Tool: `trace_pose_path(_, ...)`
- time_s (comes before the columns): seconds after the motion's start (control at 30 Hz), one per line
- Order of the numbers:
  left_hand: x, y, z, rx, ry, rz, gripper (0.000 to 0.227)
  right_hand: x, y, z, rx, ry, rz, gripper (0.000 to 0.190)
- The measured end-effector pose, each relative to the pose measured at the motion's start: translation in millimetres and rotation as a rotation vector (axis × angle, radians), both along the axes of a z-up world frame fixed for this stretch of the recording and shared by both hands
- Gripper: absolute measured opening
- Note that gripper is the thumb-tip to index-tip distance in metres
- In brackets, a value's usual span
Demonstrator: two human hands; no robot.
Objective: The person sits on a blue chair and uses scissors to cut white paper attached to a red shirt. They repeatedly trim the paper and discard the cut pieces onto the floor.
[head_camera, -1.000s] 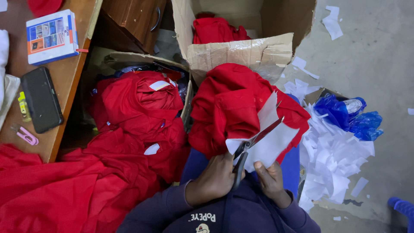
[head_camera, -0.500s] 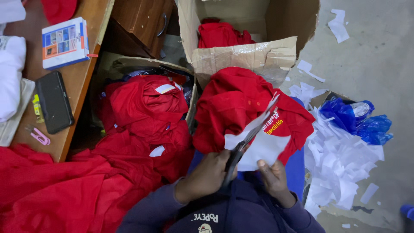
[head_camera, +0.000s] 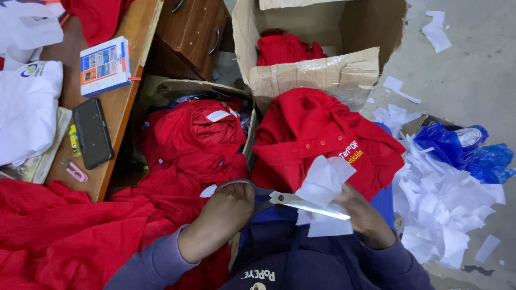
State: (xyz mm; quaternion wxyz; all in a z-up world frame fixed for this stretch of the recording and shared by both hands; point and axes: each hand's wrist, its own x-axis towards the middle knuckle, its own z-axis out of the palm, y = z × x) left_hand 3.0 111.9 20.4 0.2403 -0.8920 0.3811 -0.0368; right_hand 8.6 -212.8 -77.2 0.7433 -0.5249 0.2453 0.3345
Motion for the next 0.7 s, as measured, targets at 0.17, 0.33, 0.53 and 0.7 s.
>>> trace_pose_path(0.17,0.9,6.6,9.6,-0.192,0.350,0.137,0.010,4.5,1.3,70.3,0.139,-0.153,-0.145,0.050)
trace_pose_path(0.33,0.3,2.7,34.3,-0.431,0.952,0.471,0.012,-5.0,-16.9,95.9,0.040,-0.367,-0.334,0.050)
trace_pose_path(0.53,-5.0,-13.0,36.2,-0.497,1.086,0.513,0.019,-21.4,-8.7,99.2,-0.335,-0.426,-0.260,0.068)
trace_pose_path(0.7,3.0,-21.5,50.1,-0.447,1.209,0.528,0.029,-18.8,-11.2,111.1,-0.214,-0.480,-0.267,0.058)
